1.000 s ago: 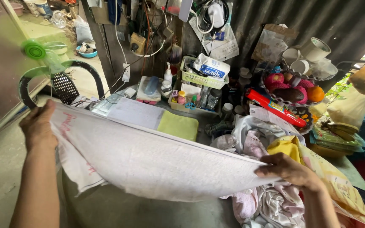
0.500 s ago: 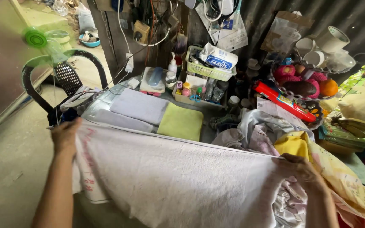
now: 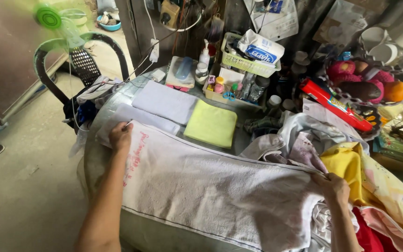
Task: The person folds a white towel with red embroidery on a cluttered table. They smooth and align the edges, fold it in half multiple times, and place it on a stack of already folded towels.
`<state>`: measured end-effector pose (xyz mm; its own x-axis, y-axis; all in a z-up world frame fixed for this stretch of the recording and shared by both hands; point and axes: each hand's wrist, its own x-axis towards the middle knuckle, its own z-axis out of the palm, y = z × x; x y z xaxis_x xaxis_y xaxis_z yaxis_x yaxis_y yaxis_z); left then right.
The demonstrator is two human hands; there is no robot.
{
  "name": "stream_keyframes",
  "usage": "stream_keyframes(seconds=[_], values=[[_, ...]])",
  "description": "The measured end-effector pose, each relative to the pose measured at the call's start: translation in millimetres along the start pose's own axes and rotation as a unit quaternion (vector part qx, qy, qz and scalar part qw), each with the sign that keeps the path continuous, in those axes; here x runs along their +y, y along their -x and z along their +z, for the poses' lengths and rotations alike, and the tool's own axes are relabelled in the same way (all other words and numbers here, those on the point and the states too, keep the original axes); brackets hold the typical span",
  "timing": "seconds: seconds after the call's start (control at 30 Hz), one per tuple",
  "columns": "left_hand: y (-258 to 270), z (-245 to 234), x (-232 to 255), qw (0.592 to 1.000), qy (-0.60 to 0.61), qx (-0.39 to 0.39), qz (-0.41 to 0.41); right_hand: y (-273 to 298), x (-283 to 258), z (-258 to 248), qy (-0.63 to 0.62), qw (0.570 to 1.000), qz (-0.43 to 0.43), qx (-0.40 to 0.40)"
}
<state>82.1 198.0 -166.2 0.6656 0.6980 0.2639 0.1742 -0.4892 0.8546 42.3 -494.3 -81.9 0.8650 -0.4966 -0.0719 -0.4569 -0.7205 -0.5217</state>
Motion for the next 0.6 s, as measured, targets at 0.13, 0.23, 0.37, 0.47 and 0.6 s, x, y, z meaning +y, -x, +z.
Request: stream_keyframes(seconds=[0.13,0.23,0.37,0.47,0.6], values=[[13.2,-4.6,27.2,0.996,-0.048,-0.059,-0.054,28.8,-30.4,-0.3,0.070,0.995,0.011,0.069],[64.0,-53.3,106.6,0.984,-0.116,-0.132,-0.029,29.4,-29.9,17.5,0.109,0.984,-0.064,0.126],[100.2,-29.5,67.0,0.983,-0.149,-0.102,0.037,50.5,-40.2,31.6,0.140,0.942,-0.226,0.207],[117.9,-4.9,42.3,0.952,-0.226,-0.041,0.202,80.4,-74.2,40.7,0.070,0.932,-0.310,0.173],[146.8,25.8,69.7,0.955,-0.142,-0.141,0.219,102.8,-56.9,113.4,0.457,0.695,-0.507,0.226]])
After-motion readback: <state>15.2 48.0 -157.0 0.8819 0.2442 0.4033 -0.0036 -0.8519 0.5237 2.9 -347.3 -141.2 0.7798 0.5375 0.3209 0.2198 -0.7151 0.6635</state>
